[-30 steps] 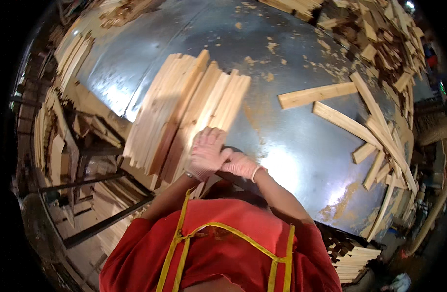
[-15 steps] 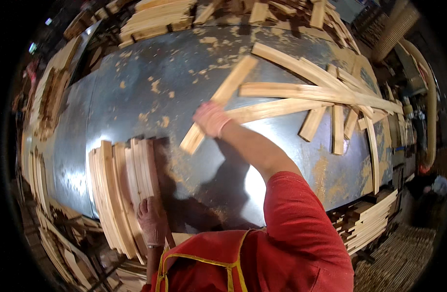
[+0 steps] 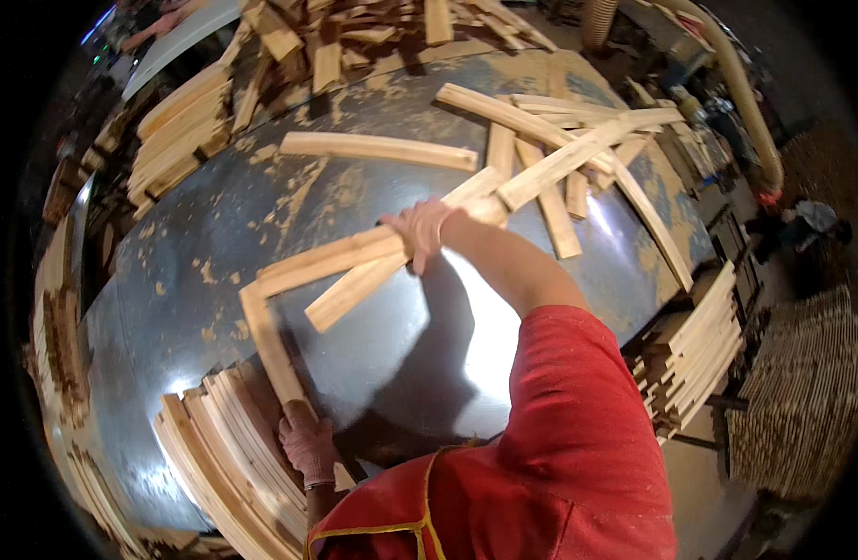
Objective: The person repeatedly picks up thin wooden planks from a large pile on a metal table and stacks them into a neat pile. The person handles the planks one at a time or in small groups, aligning them before placing them onto the growing stack.
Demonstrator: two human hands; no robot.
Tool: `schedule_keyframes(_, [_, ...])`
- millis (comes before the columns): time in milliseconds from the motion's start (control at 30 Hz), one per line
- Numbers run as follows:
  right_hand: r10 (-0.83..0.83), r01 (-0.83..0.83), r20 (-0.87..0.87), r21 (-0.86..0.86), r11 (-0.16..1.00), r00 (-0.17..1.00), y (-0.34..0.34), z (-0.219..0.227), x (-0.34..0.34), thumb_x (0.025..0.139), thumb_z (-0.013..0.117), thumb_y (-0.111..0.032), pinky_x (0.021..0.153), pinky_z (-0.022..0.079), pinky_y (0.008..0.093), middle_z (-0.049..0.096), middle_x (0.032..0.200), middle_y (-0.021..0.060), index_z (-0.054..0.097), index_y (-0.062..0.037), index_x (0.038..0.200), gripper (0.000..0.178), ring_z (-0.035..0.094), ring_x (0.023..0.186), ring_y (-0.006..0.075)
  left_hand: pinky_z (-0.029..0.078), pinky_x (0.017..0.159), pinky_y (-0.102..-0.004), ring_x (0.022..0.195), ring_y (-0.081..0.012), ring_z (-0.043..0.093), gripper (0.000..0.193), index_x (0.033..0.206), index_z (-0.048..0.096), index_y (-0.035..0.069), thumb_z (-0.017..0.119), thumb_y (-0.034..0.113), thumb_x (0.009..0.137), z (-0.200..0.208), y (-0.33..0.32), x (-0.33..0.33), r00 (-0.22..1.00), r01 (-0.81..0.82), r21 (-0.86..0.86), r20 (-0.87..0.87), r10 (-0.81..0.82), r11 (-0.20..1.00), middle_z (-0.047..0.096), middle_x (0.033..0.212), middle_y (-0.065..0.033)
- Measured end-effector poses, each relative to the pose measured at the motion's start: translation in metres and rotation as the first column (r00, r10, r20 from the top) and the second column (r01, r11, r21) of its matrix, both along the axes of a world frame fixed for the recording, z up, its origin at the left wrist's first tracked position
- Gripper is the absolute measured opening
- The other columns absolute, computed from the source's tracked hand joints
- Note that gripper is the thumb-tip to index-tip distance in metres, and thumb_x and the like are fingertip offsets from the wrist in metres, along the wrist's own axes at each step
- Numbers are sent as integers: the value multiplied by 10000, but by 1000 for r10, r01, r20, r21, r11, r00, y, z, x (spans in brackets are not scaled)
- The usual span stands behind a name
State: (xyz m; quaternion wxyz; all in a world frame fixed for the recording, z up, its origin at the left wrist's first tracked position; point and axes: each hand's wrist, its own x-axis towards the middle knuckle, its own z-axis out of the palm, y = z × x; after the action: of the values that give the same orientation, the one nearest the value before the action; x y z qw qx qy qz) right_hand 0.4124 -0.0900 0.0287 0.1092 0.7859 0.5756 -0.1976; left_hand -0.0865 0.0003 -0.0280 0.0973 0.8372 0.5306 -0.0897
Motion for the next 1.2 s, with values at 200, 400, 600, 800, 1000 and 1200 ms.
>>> schedule_keyframes(200, [-98,108,-113,86,990,989,-66,8,-91,766,837,-396,1014,525,507,717,1245,203,370,-112,1578,979,701,1168,390,542,1054,-454,1265,-412,599,845,1599,449,98,812,225,846,11,14,-17,899,-11,-234,423,112,972,590,1418,-199])
schedule_keyframes(400, [-353,559,-694,87,825,628,-74,13,-158,780,837,-526,1020,524,472,698,1291,268,423,-66,1562,997,677,1192,414,509,1049,-368,1262,-256,590,671,1586,461,-5,646,94,949,50,-40,-57,268,342,-783,612,744,520,584,1469,-142])
schedule_keyframes(600, [-286,625,-887,3,781,361,-36,-30,-355,979,660,-595,1089,521,468,678,1342,287,355,-3,1619,924,682,1205,382,519,1010,-401,1168,-271,640,412,1392,618,-30,600,131,1013,54,-69,-80,463,202,-781,608,645,591,668,1313,-161])
schedule_keyframes(800, [24,-97,-720,-60,994,693,-22,-31,-499,952,696,-336,897,559,436,748,1240,206,720,7,1194,421,726,1018,348,505,1095,-477,1343,-473,583,505,1411,640,-14,659,300,1016,87,-75,-132,888,23,-12,460,-15,1000,611,1448,-299])
schedule_keyframes(1000, [234,-26,-901,241,970,364,-5,-45,-456,970,656,-234,815,519,394,749,1184,207,690,0,1166,307,691,994,272,418,1199,-523,1463,-457,470,755,1563,509,44,787,249,891,91,-93,-120,858,120,88,492,-147,989,495,1593,-248])
schedule_keyframes(1200, [-666,771,-426,505,387,613,-123,10,-170,835,719,-341,1039,501,509,686,1230,268,750,8,1013,394,645,1198,427,388,1205,-565,1472,-453,448,839,1551,516,52,822,343,826,55,-90,-60,862,316,31,408,-301,948,536,1559,-240])
